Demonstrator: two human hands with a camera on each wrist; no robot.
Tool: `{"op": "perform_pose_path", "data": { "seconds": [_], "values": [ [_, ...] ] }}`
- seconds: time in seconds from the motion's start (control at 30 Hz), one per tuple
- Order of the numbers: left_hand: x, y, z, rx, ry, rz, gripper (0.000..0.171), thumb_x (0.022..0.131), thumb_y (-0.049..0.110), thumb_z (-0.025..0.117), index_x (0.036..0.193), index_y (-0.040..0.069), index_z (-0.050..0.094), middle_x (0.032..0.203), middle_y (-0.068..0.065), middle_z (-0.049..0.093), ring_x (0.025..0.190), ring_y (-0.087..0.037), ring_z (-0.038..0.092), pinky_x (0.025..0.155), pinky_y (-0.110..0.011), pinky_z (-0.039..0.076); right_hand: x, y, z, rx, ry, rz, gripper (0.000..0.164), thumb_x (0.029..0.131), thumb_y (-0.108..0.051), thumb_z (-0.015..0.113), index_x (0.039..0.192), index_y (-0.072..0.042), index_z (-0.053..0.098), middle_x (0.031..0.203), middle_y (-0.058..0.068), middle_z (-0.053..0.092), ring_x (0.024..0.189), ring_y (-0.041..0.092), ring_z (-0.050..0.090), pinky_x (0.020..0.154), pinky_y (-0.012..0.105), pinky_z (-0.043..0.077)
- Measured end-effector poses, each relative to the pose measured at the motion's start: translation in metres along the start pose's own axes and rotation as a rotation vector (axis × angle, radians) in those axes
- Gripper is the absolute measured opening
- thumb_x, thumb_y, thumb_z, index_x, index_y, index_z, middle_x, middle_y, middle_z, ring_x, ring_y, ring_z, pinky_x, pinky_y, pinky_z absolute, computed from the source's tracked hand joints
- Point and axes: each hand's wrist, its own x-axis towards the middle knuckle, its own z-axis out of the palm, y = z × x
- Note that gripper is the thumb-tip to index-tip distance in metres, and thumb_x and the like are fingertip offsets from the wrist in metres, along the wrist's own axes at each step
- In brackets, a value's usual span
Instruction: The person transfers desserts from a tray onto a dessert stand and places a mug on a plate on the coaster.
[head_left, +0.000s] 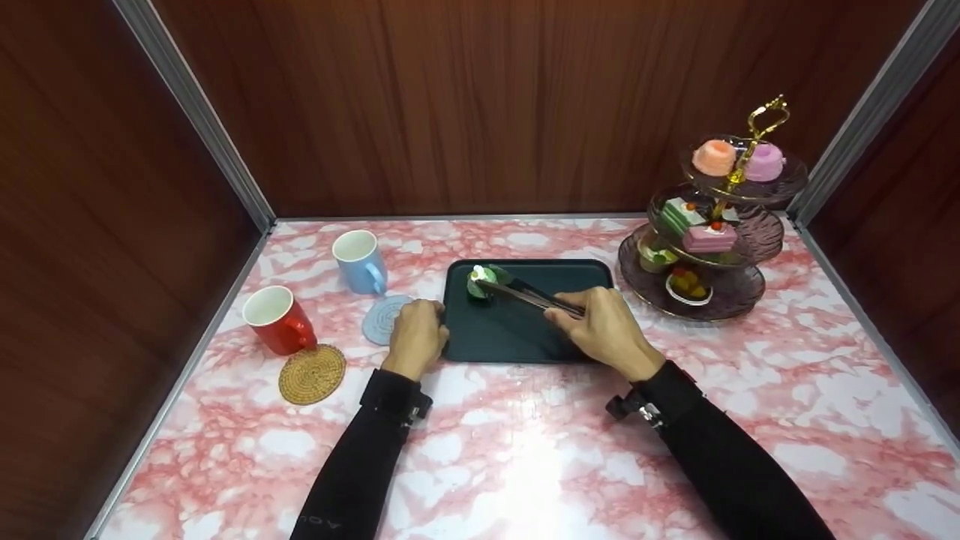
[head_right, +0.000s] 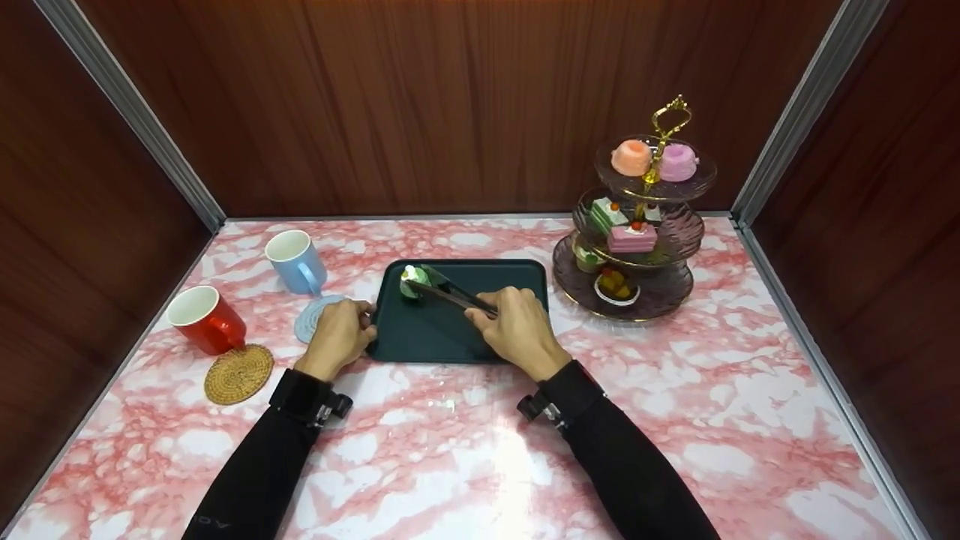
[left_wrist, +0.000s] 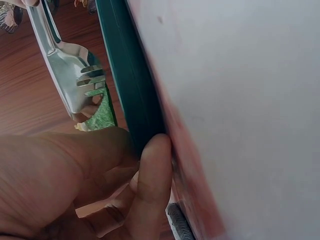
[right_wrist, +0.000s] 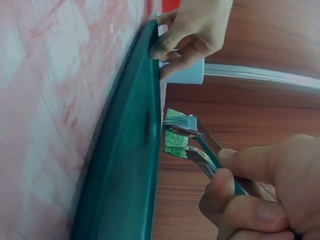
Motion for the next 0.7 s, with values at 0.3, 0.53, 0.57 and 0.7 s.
{"op": "perform_pose_path", "data": {
  "seconds": [0.3,0.53,0.57,0.7],
  "values": [
    [0.000,0.000,0.000,0.015,0.023,0.015,0.028,0.072,0.008,0.067,0.099,0.012,0.070,0.097,-0.009,0.067,0.088,-0.030,0.064,0.074,-0.044,0.050,-0.004,-0.004,-0.017,-0.052,0.085,-0.024,0.036,0.078,-0.044,0.069,0.106,-0.022,0.071,0.093,-0.007,0.072,0.046,0.007,0.043,0.038,0.025,0.028],
    [0.000,0.000,0.000,0.010,0.013,0.003,0.029,0.072,0.009,0.068,0.101,0.012,0.070,0.098,-0.009,0.067,0.090,-0.030,0.064,0.076,-0.043,0.050,-0.009,-0.005,-0.033,-0.055,0.121,-0.020,0.037,0.078,-0.045,0.068,0.108,-0.024,0.069,0.096,-0.003,0.072,0.035,0.003,0.026,0.033,0.024,0.024],
    [0.000,0.000,0.000,0.010,0.008,-0.003,0.029,0.072,0.009,0.068,0.101,0.013,0.070,0.098,-0.009,0.067,0.090,-0.030,0.064,0.076,-0.043,0.050,-0.009,-0.005,-0.036,-0.058,0.130,-0.020,0.037,0.078,-0.045,0.068,0.108,-0.024,0.070,0.097,-0.003,0.072,0.036,0.003,0.027,0.034,0.023,0.025],
    [0.000,0.000,0.000,0.011,-0.005,-0.018,0.030,0.072,0.009,0.067,0.101,0.015,0.069,0.099,-0.008,0.067,0.090,-0.029,0.064,0.075,-0.043,0.050,-0.011,-0.003,-0.045,-0.049,0.156,-0.014,0.037,0.078,-0.045,0.068,0.106,-0.022,0.070,0.094,-0.003,0.072,0.036,0.003,0.031,0.034,0.022,0.026]
  ]
}}
